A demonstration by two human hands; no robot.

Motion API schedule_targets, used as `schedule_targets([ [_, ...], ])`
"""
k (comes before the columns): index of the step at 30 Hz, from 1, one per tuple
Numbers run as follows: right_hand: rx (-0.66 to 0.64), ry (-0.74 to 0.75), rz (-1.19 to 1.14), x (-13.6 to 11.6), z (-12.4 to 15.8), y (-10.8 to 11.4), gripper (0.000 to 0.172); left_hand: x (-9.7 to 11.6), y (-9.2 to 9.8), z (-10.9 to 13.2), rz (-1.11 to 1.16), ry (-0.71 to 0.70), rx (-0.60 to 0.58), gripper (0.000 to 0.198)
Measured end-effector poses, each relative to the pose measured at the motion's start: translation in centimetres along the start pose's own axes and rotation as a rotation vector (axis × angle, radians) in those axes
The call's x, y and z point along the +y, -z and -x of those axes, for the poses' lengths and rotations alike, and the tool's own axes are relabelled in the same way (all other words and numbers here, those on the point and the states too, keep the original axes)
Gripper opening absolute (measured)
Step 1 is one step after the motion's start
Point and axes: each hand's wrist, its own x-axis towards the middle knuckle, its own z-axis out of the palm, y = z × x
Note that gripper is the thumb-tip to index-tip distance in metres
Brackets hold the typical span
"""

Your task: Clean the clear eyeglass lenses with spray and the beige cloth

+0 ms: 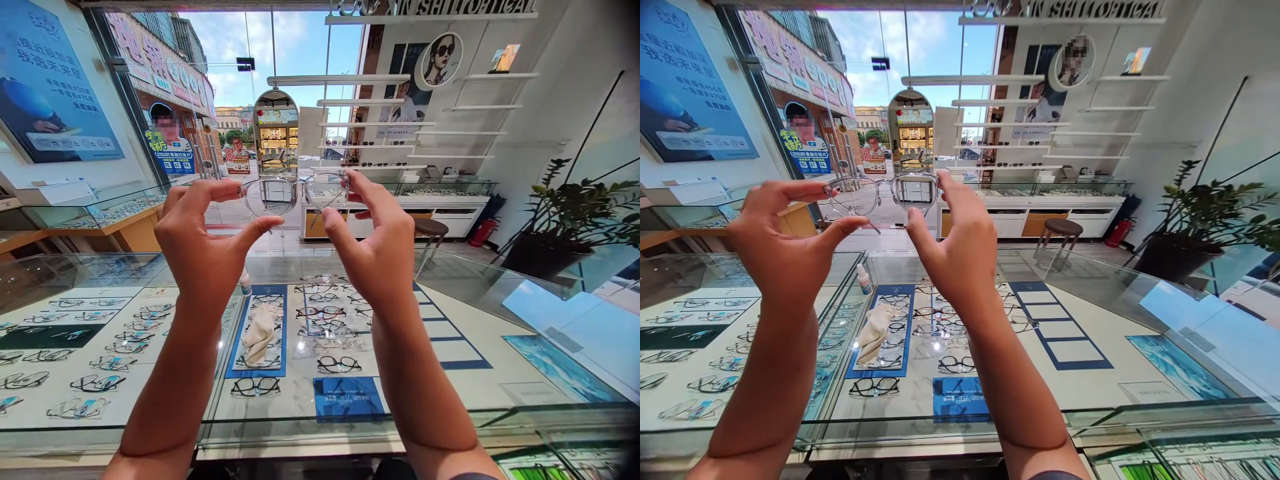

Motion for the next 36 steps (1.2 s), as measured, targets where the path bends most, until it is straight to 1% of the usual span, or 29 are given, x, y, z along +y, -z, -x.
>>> schedule_targets([
  [3,-0.005,-0.012,-0.014,0.1,0.0,-0.1,0.060,0.1,0.0,0.1,-0.029,-0.006,0.002,0.042],
  [5,-0.007,-0.021,-0.025,0.1,0.1,-0.1,0.059,0.1,0.1,0.1,-0.036,-0.001,-0.008,0.046],
  [7,-0.010,-0.029,-0.033,0.0,0.1,-0.1,0.058,-0.1,0.2,0.2,-0.018,-0.001,-0.023,0.050],
  [14,-0.020,-0.055,-0.068,0.3,-0.1,-0.5,0.057,-0.4,0.1,0.6,0.014,0.013,-0.045,0.054],
  [19,-0.039,-0.103,-0.128,0.6,-0.2,-1.2,0.060,-0.3,-0.1,0.4,-0.019,0.000,-0.010,0.058],
  [23,-0.062,-0.138,-0.212,1.1,-0.2,-2.0,0.064,-0.1,-0.1,0.4,0.013,-0.011,-0.005,0.056],
  [26,-0.081,-0.149,-0.239,1.4,-0.2,-2.3,0.064,0.1,-0.1,0.4,0.014,-0.022,0.012,0.053],
  [30,-0.094,-0.158,-0.251,1.7,-0.2,-2.4,0.063,0.2,-0.3,0.4,0.006,-0.023,0.022,0.053],
  [33,-0.081,-0.158,-0.258,1.8,-0.2,-2.6,0.064,0.3,-0.5,0.4,-0.010,-0.018,0.041,0.055],
  [36,-0.020,-0.132,-0.262,1.5,-0.1,-2.9,0.065,0.0,-0.8,0.3,-0.013,-0.001,0.050,0.058],
])
